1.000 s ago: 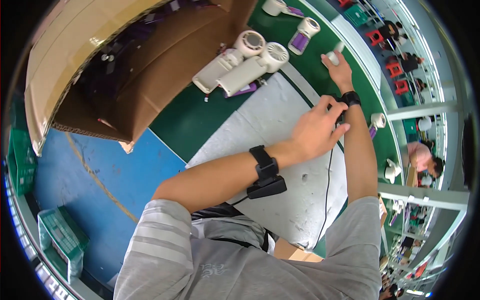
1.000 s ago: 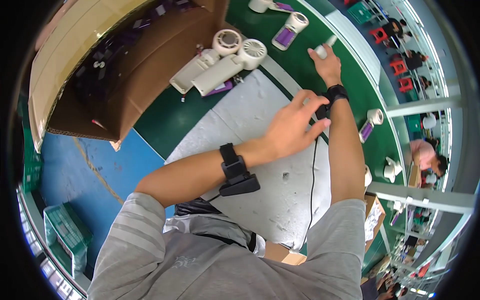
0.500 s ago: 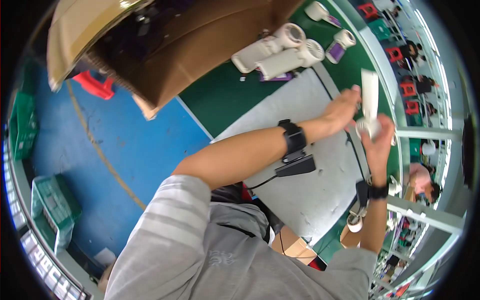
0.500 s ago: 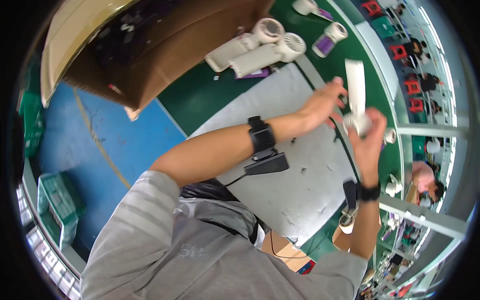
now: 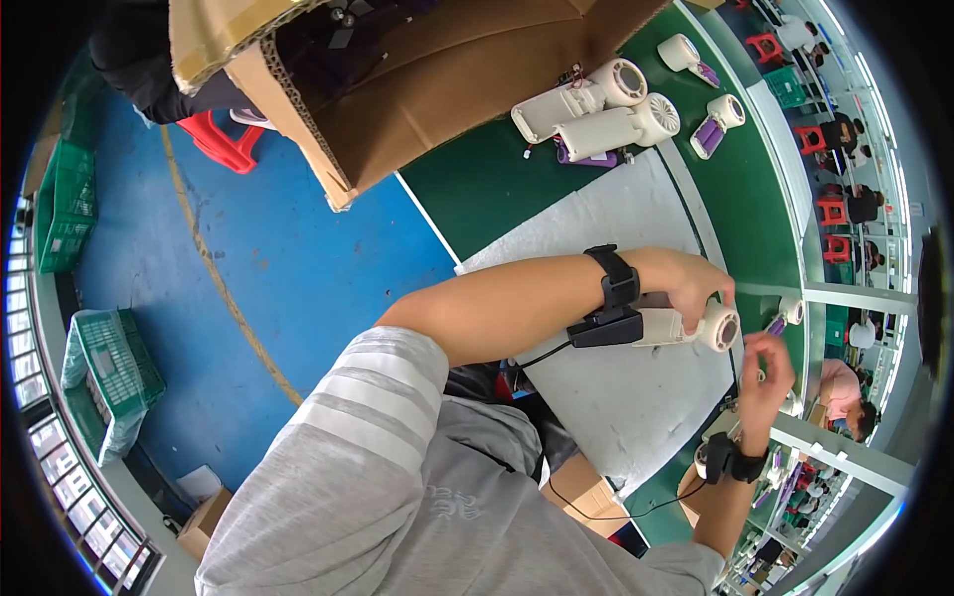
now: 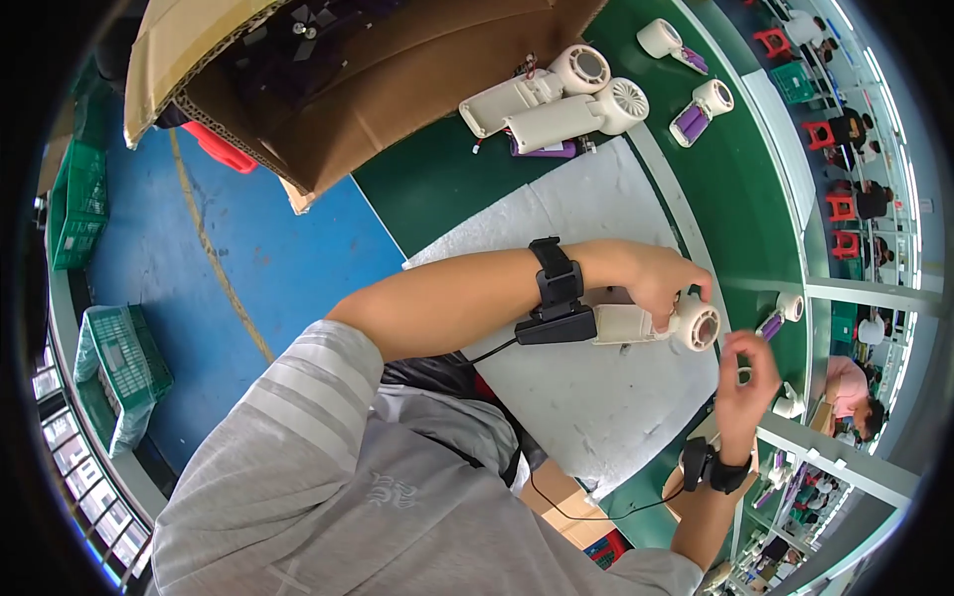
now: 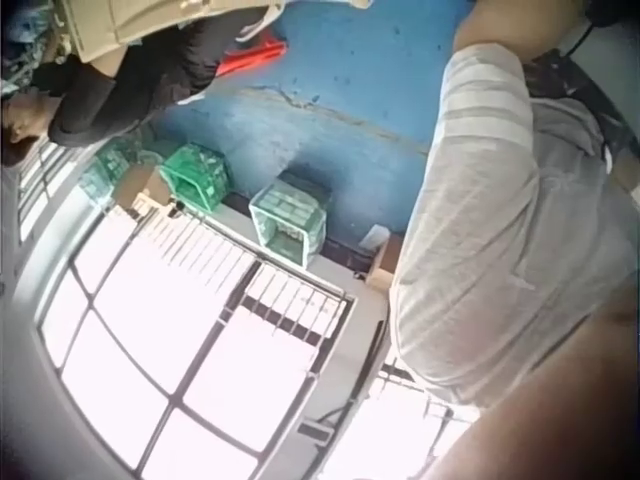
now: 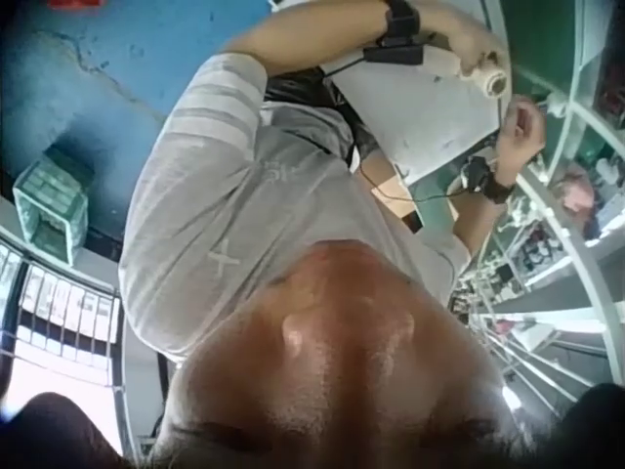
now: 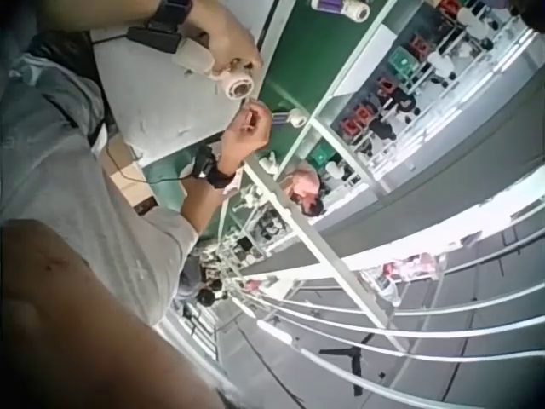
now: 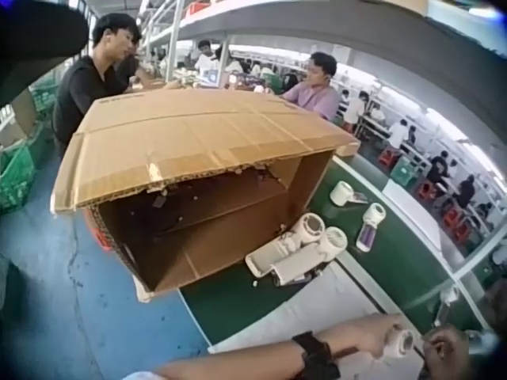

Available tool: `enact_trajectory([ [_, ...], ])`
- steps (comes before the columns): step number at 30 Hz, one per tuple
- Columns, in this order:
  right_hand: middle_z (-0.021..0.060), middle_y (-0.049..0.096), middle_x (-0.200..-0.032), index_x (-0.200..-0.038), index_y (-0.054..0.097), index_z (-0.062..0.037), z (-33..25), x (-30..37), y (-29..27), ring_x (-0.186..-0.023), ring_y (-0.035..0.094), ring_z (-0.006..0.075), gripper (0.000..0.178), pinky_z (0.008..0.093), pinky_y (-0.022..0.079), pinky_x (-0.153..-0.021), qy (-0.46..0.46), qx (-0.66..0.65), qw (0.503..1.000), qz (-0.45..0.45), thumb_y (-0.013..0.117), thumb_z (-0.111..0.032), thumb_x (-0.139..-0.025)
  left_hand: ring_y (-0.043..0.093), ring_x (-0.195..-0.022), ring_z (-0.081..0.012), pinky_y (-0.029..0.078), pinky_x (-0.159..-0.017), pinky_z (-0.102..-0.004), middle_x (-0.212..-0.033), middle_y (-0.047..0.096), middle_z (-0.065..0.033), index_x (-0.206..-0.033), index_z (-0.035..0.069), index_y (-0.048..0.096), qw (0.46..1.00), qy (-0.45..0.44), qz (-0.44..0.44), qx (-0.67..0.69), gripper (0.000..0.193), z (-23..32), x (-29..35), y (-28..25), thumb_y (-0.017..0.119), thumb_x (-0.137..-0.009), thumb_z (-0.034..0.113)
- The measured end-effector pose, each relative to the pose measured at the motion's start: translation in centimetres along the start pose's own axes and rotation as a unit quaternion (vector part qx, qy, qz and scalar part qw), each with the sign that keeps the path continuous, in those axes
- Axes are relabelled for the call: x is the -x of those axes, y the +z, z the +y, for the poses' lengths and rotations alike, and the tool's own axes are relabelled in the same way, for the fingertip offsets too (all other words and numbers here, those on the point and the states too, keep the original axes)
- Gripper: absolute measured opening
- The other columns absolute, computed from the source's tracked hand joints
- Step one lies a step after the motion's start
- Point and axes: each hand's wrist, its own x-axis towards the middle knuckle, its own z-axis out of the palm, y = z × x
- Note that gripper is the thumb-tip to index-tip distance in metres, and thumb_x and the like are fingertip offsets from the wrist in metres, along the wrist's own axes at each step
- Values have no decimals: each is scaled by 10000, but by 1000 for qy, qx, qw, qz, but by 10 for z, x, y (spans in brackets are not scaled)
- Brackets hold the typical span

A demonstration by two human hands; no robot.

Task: Assembling electronic devices by inserting circuit boards and batteries into plastic casings.

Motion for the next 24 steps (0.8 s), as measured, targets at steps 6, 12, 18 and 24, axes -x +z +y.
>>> enact_trajectory([
  [6, 76, 622, -1022, -1016, 569, 8, -106, -81, 7, -909, 604, 146, 151, 251, 471, -785, 62, -198, 966, -154, 588, -10, -867, 619, -970, -262, 496, -832, -381, -1037, 654, -125, -1184, 89, 574, 998, -66, 9, 24, 591, 2, 5, -2, 806, -645, 156],
  [12, 93, 632, -1072, -1189, 564, 2, -196, -166, 85, -883, 635, 139, 379, 259, 503, -751, 16, -335, 829, -447, 648, -175, -865, 625, -952, -263, 499, -804, -382, -1021, 660, -114, -1156, 87, 590, 984, -65, 152, 61, 577, -26, 1, 25, 811, -629, 174],
  [18, 49, 649, -1032, -1298, 541, -59, -248, -248, 195, -779, 581, 92, 473, 236, 488, -689, -188, -195, 859, -434, 676, -224, -876, 631, -933, -265, 502, -775, -383, -1004, 666, -104, -1127, 85, 605, 955, -35, 279, 94, 565, -52, -52, 55, 817, -614, 191],
  [24, 125, 668, -987, -1202, 577, -34, -244, -283, 294, -850, 624, 248, 374, 349, 508, -752, -333, -105, 894, -280, 633, -191, -867, 637, -914, -267, 505, -747, -384, -988, 672, -93, -1099, 83, 621, 901, -6, 418, 117, 553, -71, -43, 74, 822, -599, 209],
])
